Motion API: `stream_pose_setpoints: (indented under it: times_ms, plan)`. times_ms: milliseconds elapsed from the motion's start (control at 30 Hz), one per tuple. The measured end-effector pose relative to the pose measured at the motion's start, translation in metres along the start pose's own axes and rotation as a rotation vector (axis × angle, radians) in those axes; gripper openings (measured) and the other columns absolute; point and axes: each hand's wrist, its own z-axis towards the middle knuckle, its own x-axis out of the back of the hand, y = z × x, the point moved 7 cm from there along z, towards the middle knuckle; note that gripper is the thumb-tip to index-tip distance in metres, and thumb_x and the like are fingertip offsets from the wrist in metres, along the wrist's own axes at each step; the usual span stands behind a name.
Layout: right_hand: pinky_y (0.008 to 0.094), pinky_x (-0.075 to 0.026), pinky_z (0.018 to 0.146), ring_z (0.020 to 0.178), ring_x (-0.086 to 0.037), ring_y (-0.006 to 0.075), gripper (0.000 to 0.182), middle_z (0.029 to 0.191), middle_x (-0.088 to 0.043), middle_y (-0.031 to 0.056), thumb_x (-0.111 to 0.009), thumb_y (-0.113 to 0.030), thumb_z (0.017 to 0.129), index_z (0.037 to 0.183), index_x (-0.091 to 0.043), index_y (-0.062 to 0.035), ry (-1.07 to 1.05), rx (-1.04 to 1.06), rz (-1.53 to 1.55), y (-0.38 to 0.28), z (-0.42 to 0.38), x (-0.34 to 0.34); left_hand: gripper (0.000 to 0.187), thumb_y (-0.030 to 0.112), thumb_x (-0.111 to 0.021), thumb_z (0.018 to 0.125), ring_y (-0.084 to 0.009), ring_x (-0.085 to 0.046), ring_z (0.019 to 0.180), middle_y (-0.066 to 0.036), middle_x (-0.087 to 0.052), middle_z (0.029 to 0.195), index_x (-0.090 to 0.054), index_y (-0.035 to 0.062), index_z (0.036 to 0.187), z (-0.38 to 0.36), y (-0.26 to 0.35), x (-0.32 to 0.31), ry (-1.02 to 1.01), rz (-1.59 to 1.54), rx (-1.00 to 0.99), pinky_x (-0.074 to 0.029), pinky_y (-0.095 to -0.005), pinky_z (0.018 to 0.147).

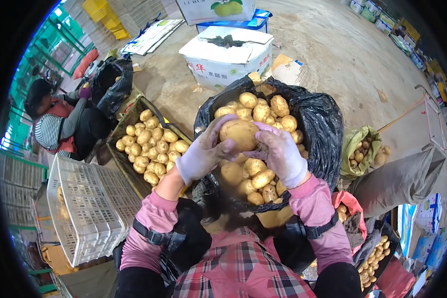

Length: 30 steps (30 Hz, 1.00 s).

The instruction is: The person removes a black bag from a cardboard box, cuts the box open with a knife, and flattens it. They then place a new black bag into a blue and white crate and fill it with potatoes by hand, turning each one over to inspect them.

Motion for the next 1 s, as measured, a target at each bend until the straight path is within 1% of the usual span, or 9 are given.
stream_pose_setpoints:
  times_ms: [300,400,467,567,633,800,933,967,1000]
  plan:
    - [0.0362,-0.059,0.085,0.101,-0.067,0.0244,0.039,0.119,-0.064,0.0135,-0.044,0.003,0.09,0.127,-0.059,0.0038,-0.001,0.037,-0.064,0.015,0.009,0.009,0.061,0.037,-0.067,0.094,-0.0149,-0.067,0.088,-0.007,-0.061,0.124,-0.04,0.0129,0.143,-0.003,-0.019,0.013,-0.193,-0.44,0.305,-0.057,-0.028,0.072]
    - [0.0361,-0.059,0.086,0.103,-0.066,0.0271,0.031,0.117,-0.065,0.0157,-0.049,-0.002,0.094,0.122,-0.06,0.0052,-0.033,0.375,-0.504,-0.019,0.017,0.031,0.064,0.033,-0.072,0.09,-0.0176,-0.065,0.094,-0.009,-0.06,0.122,-0.042,0.0114,0.142,-0.005,0.002,0.002,-0.012,-0.427,0.194,-0.058,-0.0305,0.08]
    - [0.0389,-0.059,0.088,0.105,-0.064,0.0317,0.024,0.108,-0.065,0.0173,-0.053,-0.009,0.097,0.115,-0.059,0.006,0.22,0.577,0.247,-0.082,0.017,0.07,0.068,0.027,-0.077,0.086,-0.0185,-0.063,0.104,-0.008,-0.058,0.126,-0.042,0.0106,0.142,-0.006,0.011,-0.002,0.025,-0.338,0.069,-0.057,-0.0312,0.085]
    - [0.0414,-0.059,0.087,0.106,-0.063,0.0346,0.031,0.106,-0.061,0.0164,-0.058,-0.019,0.097,0.117,-0.055,0.0049,0.273,0.597,0.306,-0.124,0.021,0.132,0.076,0.018,-0.082,0.08,-0.0196,-0.058,0.116,-0.007,-0.054,0.132,-0.041,0.0089,0.143,-0.005,0.008,0.003,0.03,-0.268,-0.033,-0.054,-0.0317,0.092]
    - [0.0404,-0.059,0.085,0.105,-0.063,0.0348,0.036,0.107,-0.059,0.016,-0.06,-0.023,0.097,0.121,-0.054,0.0033,0.562,0.376,0.14,-0.097,0.019,0.143,0.081,0.013,-0.085,0.076,-0.0206,-0.056,0.122,-0.006,-0.052,0.135,-0.04,0.0074,0.144,0.0,0.007,0.009,0.033,-0.208,-0.077,-0.051,-0.0322,0.098]
    - [0.0288,-0.059,0.076,0.093,-0.067,0.017,0.052,0.113,-0.064,0.01,-0.061,-0.026,0.098,0.141,-0.046,0.0,-0.157,0.047,-0.435,-0.025,0.01,0.014,0.084,0.017,-0.085,0.077,-0.0151,-0.048,0.126,-0.004,-0.048,0.138,-0.038,0.0036,0.145,0.002,0.008,0.009,0.038,-0.119,-0.123,-0.042,-0.0311,0.107]
    - [0.0303,-0.06,0.072,0.085,-0.067,0.0165,0.047,0.114,-0.063,0.0095,-0.061,-0.017,0.097,0.138,-0.05,0.0014,-0.169,-0.012,-0.395,-0.01,0.008,0.005,0.079,0.006,-0.082,0.079,-0.0137,-0.05,0.123,-0.004,-0.049,0.135,-0.038,0.0022,0.145,-0.002,0.023,-0.004,0.034,0.152,-0.123,-0.043,-0.0305,0.106]
    - [0.0305,-0.06,0.071,0.085,-0.067,0.0166,0.046,0.114,-0.063,0.0097,-0.061,-0.015,0.096,0.138,-0.051,0.0018,-0.174,-0.044,-0.401,-0.006,0.01,0.006,0.075,-0.003,-0.077,0.079,-0.0124,-0.052,0.12,-0.003,-0.051,0.133,-0.039,0.0019,0.144,-0.002,0.01,-0.01,0.017,-0.152,-0.029,-0.044,-0.0291,0.104]
    - [0.0307,-0.061,0.071,0.087,-0.067,0.0167,0.046,0.115,-0.062,0.01,-0.061,-0.014,0.096,0.137,-0.051,0.0024,-0.182,-0.055,-0.38,-0.004,0.011,0.007,0.075,0.003,-0.08,0.078,-0.0129,-0.051,0.121,-0.004,-0.051,0.133,-0.041,0.0024,0.143,-0.003,0.011,-0.009,0.005,-0.134,-0.025,-0.044,-0.0294,0.104]
